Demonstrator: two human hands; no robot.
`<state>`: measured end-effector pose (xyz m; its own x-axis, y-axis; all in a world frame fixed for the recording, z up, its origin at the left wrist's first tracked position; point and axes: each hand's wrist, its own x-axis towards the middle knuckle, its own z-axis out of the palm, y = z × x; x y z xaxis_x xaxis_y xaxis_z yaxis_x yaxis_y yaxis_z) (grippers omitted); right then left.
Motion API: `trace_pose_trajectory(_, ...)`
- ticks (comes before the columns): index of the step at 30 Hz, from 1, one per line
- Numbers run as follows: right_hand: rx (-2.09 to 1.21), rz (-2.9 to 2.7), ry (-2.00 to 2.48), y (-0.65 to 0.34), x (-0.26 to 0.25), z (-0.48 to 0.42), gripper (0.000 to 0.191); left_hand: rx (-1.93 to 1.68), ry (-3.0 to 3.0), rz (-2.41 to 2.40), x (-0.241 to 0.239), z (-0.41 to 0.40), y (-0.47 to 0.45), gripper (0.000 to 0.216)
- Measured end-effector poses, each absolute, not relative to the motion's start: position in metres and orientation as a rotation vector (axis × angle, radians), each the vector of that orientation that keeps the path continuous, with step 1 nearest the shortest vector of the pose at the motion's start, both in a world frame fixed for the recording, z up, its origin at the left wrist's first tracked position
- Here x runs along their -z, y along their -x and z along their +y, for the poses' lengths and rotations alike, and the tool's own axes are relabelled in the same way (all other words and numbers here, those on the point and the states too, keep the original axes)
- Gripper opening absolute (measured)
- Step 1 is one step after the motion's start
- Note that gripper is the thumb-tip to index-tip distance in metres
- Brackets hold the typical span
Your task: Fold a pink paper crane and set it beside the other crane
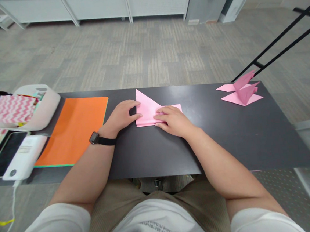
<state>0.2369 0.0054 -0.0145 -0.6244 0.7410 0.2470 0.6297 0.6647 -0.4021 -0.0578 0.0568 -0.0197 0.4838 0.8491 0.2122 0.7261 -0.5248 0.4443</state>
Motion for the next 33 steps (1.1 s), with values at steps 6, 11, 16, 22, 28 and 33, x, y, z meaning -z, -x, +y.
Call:
trace_pose_trajectory(6, -0.381, -2.472, 1.093, -0.234, 0.013, 0.005, 0.031, -0.574, -2.425, 1.331, 0.021, 0.058, 0.059, 0.05)
trace_pose_trajectory(11, -0.359, -2.443, 1.136, -0.232, 0.016, 0.005, 0.032, -0.603, -2.423, 1.311, 0.023, 0.059, 0.06, 0.051)
trace_pose_trajectory(16, -0.329, -2.383, 1.236, -0.236, 0.019, 0.005, 0.033, -0.613, -2.412, 1.291, 0.024, 0.06, 0.06, 0.049)
trace_pose_trajectory(22, -0.329, -2.3, 1.379, -0.244, 0.026, 0.009, 0.032, -0.635, -2.401, 1.255, 0.025, 0.06, 0.06, 0.046)
trace_pose_trajectory(28, -0.307, -2.31, 1.384, -0.245, 0.029, 0.009, 0.031, -0.619, -2.4, 1.268, 0.025, 0.059, 0.06, 0.043)
trace_pose_trajectory(33, -0.283, -2.324, 1.391, -0.243, 0.028, 0.008, 0.028, -0.6, -2.408, 1.289, 0.026, 0.058, 0.06, 0.041)
